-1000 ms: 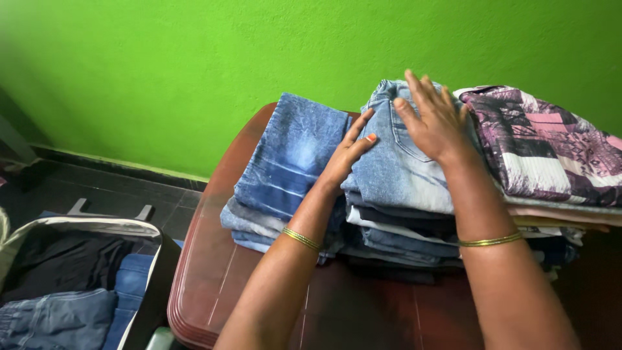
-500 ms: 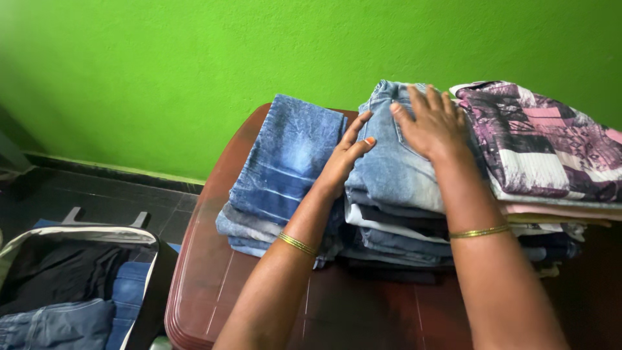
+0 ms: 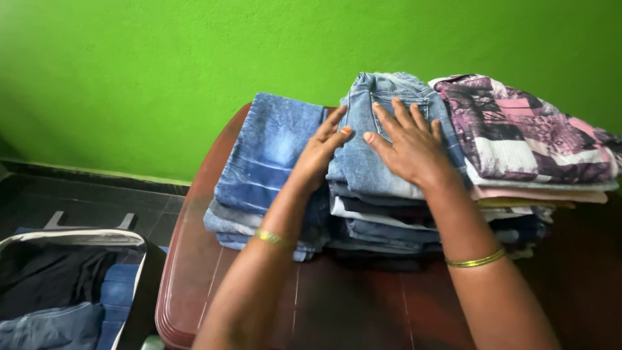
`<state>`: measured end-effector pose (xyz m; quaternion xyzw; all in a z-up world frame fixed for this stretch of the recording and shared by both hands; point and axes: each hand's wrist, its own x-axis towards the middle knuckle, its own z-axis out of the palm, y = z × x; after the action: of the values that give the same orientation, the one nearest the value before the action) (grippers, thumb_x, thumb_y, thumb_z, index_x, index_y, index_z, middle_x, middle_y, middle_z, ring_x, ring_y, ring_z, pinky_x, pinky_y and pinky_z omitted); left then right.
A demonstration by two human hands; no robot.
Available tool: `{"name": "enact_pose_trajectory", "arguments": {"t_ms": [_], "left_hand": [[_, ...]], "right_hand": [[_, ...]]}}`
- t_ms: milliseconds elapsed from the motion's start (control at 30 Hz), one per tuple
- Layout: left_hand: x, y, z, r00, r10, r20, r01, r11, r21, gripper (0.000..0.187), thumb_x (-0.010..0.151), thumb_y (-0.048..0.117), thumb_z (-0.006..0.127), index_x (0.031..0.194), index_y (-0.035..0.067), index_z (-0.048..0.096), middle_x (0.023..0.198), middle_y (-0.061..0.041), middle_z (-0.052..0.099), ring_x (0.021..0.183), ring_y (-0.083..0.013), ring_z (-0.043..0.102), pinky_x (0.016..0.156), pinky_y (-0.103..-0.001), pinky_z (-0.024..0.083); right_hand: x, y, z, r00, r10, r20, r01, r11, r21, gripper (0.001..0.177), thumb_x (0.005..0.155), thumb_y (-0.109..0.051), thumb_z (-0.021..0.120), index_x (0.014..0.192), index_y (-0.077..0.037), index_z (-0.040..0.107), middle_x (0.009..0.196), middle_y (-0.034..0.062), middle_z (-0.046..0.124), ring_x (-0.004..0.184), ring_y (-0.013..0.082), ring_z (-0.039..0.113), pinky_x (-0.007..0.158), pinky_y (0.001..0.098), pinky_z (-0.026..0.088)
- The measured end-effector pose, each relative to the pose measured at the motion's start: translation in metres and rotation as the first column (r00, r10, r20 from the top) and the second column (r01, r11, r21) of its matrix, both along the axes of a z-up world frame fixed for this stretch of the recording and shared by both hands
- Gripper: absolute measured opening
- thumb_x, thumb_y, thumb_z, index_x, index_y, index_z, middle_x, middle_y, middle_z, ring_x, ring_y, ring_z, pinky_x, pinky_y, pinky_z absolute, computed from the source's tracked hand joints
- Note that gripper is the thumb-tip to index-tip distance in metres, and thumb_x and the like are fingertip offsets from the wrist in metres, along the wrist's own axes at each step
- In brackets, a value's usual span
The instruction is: The person folds various pieces of clothing, including jeans and shorts, on a wooden table. They then place the folded items into an open suitcase. The person also unfolds and refolds a pair of black shorts and a pair of blue jeans.
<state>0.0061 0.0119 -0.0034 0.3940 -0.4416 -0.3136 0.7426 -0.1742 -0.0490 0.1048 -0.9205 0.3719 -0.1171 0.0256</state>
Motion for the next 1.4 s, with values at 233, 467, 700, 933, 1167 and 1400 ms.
{"name": "enact_pose_trajectory", "arguments": {"t_ms": [233, 467, 700, 933, 1167, 1400], "left_hand": [[-0.050, 0.116, 0.015, 0.841, 0.478, 0.253, -0.512, 0.855, 0.087, 0.016, 0.093, 0.014, 0.075, 0.097, -0.001, 0.076, 0.084, -0.009, 0.074, 0.072, -0.0099, 0.062, 0.064, -0.026, 0.051], [-0.098, 0.144, 0.031, 0.709, 0.608, 0.357, -0.605, 0.785, -0.135, 0.017, 0.088, 0.014, 0.079, 0.096, 0.001, 0.073, 0.084, -0.008, 0.071, 0.070, -0.0123, 0.067, 0.062, -0.027, 0.052], [-0.119, 0.125, 0.025, 0.700, 0.629, 0.339, -0.605, 0.774, -0.187, 0.022, 0.088, 0.014, 0.078, 0.103, 0.000, 0.070, 0.091, -0.009, 0.069, 0.076, -0.0164, 0.070, 0.066, -0.029, 0.056], [-0.104, 0.122, 0.027, 0.647, 0.558, 0.520, -0.587, 0.800, -0.128, 0.023, 0.089, 0.021, 0.080, 0.091, -0.001, 0.073, 0.084, -0.013, 0.065, 0.071, -0.0234, 0.065, 0.064, -0.036, 0.052], [-0.101, 0.128, 0.038, 0.601, 0.633, 0.488, -0.712, 0.701, -0.031, 0.028, 0.079, 0.022, 0.083, 0.070, 0.000, 0.070, 0.073, -0.012, 0.066, 0.067, -0.0274, 0.067, 0.062, -0.040, 0.052], [-0.111, 0.120, 0.088, 0.357, 0.717, 0.599, -0.602, 0.667, -0.440, 0.020, 0.088, 0.014, 0.072, 0.104, 0.004, 0.065, 0.102, -0.018, 0.070, 0.100, -0.0389, 0.068, 0.090, -0.046, 0.052]], "right_hand": [[0.001, -0.008, -0.010, 1.000, -0.002, 0.026, 0.002, 1.000, -0.001, 0.077, 0.091, -0.075, 0.026, 0.160, -0.042, 0.021, 0.171, -0.0020, 0.009, 0.157, 0.0313, 0.003, 0.122, 0.0621, 0.000], [-0.002, -0.009, -0.012, 0.999, -0.013, 0.029, 0.012, 1.000, 0.017, 0.076, 0.092, -0.075, 0.023, 0.161, -0.043, 0.017, 0.172, -0.0041, 0.006, 0.158, 0.0294, 0.001, 0.123, 0.0615, -0.001], [-0.001, -0.012, -0.017, 0.999, -0.014, 0.044, 0.015, 1.000, -0.005, 0.077, 0.091, -0.076, 0.024, 0.160, -0.044, 0.018, 0.172, -0.0035, 0.008, 0.157, 0.0301, 0.003, 0.123, 0.0619, 0.002], [-0.002, -0.017, -0.020, 0.998, 0.006, 0.063, -0.005, 1.000, -0.017, 0.080, 0.089, -0.079, 0.024, 0.160, -0.044, 0.021, 0.172, -0.0022, 0.010, 0.158, 0.0312, 0.004, 0.122, 0.0636, 0.004], [-0.012, -0.020, -0.011, 0.999, 0.027, 0.020, -0.027, 0.999, -0.027, 0.086, 0.086, -0.082, 0.024, 0.161, -0.041, 0.019, 0.172, -0.0014, 0.007, 0.157, 0.0293, 0.003, 0.121, 0.0639, 0.003], [-0.016, -0.025, -0.014, 0.991, 0.106, 0.084, -0.104, 0.994, -0.034, 0.080, 0.093, -0.074, 0.031, 0.162, -0.034, 0.024, 0.172, 0.0046, 0.010, 0.157, 0.0333, 0.005, 0.121, 0.0664, 0.003]]}}
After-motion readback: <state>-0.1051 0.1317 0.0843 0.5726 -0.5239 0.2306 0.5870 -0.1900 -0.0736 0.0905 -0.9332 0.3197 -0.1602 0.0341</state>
